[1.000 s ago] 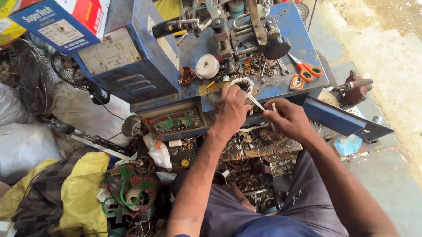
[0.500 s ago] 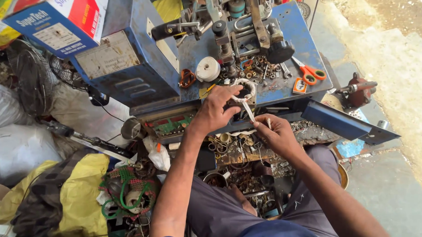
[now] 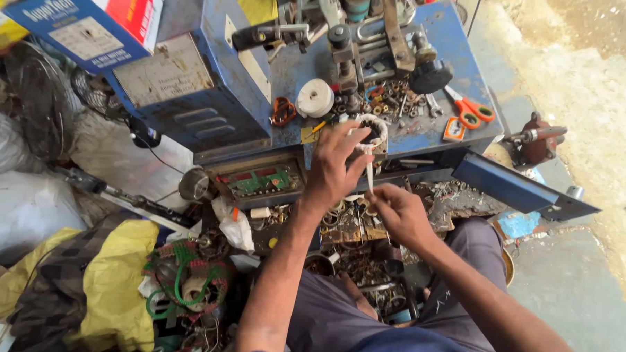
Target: The person sits on the floor at a cluttered repair workbench and winds white fabric tape around a circular metal component, repeatedly rotating the part and pressing the tape down to secure it as they wrap. They occasionally pull out more tape from the roll and continue winding around the ring-shaped part.
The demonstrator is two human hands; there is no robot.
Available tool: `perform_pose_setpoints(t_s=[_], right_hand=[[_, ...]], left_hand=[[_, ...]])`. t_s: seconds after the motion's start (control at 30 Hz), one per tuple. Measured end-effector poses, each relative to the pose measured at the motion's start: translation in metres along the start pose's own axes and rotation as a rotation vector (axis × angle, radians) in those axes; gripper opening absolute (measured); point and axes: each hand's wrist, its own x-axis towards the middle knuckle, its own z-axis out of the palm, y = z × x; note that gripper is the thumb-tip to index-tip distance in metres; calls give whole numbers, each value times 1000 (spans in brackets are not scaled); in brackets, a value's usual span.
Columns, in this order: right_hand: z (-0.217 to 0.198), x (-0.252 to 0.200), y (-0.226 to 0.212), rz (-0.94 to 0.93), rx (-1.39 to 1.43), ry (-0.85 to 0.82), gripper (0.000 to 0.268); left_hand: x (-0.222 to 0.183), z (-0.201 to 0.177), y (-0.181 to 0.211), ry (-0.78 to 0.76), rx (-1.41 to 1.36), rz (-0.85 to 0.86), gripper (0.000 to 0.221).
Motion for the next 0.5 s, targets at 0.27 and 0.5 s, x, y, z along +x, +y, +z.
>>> perform_pose_setpoints(t_s=[0.27,0.5], right_hand=[[-57,-19,-71,-221,-68,41,17],[-32,40,-29,-861,-528,43,27]], left_hand=[[-58,-2,43,-130,-154,184,34],[-62,6,38,-66,-779,-244,27]])
